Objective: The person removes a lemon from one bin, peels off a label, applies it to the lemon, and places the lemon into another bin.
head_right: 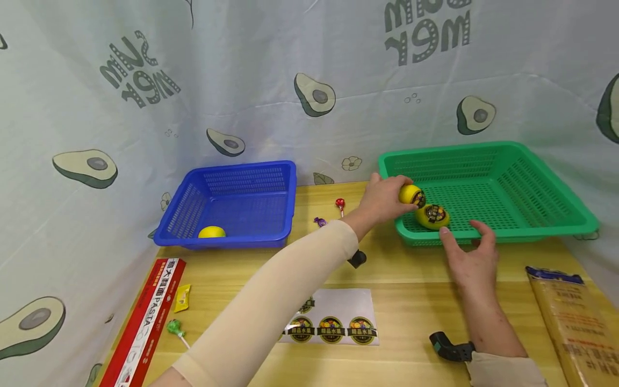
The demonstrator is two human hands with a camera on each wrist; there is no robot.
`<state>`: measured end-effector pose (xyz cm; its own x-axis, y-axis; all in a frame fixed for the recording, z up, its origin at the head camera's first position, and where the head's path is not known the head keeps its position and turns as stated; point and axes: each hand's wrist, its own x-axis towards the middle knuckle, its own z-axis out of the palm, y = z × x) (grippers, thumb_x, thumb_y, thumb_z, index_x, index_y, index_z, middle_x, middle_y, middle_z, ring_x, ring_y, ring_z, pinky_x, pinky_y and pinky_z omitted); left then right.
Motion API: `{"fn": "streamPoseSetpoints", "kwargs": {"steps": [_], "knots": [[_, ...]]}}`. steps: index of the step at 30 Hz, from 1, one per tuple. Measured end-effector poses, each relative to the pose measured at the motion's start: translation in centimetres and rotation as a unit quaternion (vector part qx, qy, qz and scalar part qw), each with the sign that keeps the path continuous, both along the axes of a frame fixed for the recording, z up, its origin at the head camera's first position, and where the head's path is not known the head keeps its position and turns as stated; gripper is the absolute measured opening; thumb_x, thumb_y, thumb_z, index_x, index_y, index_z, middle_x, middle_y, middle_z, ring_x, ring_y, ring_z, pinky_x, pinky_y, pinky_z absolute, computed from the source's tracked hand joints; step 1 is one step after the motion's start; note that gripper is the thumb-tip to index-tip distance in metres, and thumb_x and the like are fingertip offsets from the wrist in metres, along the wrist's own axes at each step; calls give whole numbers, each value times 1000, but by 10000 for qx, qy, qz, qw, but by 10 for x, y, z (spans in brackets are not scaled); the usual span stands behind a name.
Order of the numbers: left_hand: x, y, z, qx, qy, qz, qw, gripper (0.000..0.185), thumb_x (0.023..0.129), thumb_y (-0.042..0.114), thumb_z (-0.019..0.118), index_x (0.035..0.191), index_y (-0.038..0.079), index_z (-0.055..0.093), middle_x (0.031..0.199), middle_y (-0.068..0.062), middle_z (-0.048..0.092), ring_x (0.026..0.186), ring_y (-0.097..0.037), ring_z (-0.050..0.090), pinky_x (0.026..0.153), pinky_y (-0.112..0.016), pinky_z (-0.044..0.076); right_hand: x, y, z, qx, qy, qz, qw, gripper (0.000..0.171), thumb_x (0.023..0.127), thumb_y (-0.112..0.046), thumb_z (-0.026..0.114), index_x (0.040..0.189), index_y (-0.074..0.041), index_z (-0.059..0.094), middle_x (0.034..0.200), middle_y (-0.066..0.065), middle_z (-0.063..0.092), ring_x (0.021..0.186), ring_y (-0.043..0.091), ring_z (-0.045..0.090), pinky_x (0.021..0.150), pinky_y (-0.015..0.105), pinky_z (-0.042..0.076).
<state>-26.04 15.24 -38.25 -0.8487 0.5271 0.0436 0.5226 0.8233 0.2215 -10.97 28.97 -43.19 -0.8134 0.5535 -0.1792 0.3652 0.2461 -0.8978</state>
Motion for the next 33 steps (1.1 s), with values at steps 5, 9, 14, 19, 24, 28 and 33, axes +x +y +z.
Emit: {"fn": "streamPoseSetpoints", "kwargs": {"steps": [5, 9, 14, 19, 24, 28, 33], "knots": [[1, -1, -4, 36, -153, 122, 9998, 59, 90, 63, 67, 143, 45, 49, 135, 29, 59, 103, -3, 40, 85, -21, 31, -1, -2, 0, -11, -28, 44, 10000, 82, 98, -54, 58, 163, -33, 13, 159, 30, 17, 64, 5, 57, 57, 23, 54], [1, -7, -5, 124, -205, 109, 9997, 58, 92, 62, 65, 144, 44, 48, 137, 29, 58, 109, -1, 44, 91, -21, 32, -2, -3, 1, -87, -19, 103, 9999, 82, 97, -54, 58, 162, -34, 14, 160, 30, 16, 71, 4, 55, 59, 22, 55], [6, -20, -2, 382, -143, -115, 9991, 54, 97, 59, 60, 146, 39, 49, 143, 25, 56, 121, 3, 51, 96, -18, 30, -1, -2, 2, -144, -8, 160, 9998, 80, 98, -54, 57, 162, -36, 14, 161, 30, 14, 66, 4, 57, 59, 21, 54], [26, -41, -8, 1179, -209, -304, 9923, 48, 100, 52, 58, 143, 32, 54, 142, 18, 57, 124, -1, 50, 93, -15, 33, 1, 1, 2, -168, -2, 162, 9997, 80, 98, -53, 58, 161, -37, 13, 160, 31, 13, 58, 6, 61, 59, 20, 53], [57, -70, -22, 2221, -597, -343, 9726, 41, 101, 46, 60, 137, 26, 60, 134, 11, 60, 122, -6, 53, 100, -15, 40, 1, 2, 2, -210, -13, 113, 9997, 80, 97, -52, 61, 161, -39, 14, 159, 30, 15, 58, 5, 61, 58, 20, 54], [85, -103, -37, 2801, -1021, -292, 9541, 38, 101, 42, 61, 132, 21, 63, 131, 6, 63, 117, -9, 58, 96, -15, 45, 1, 1, 3, -170, -30, 60, 9998, 78, 97, -50, 62, 160, -39, 17, 151, 27, 23, 58, 4, 61, 57, 21, 54], [117, -150, -51, 3316, -1523, 62, 9310, 36, 99, 38, 64, 129, 19, 65, 128, 0, 64, 108, -18, 61, 87, -17, 46, 2, 0, 3, -197, -6, 171, 9997, 81, 98, -49, 59, 161, -42, 9, 161, 29, 14, 64, 0, 62, 58, 18, 52]]}}
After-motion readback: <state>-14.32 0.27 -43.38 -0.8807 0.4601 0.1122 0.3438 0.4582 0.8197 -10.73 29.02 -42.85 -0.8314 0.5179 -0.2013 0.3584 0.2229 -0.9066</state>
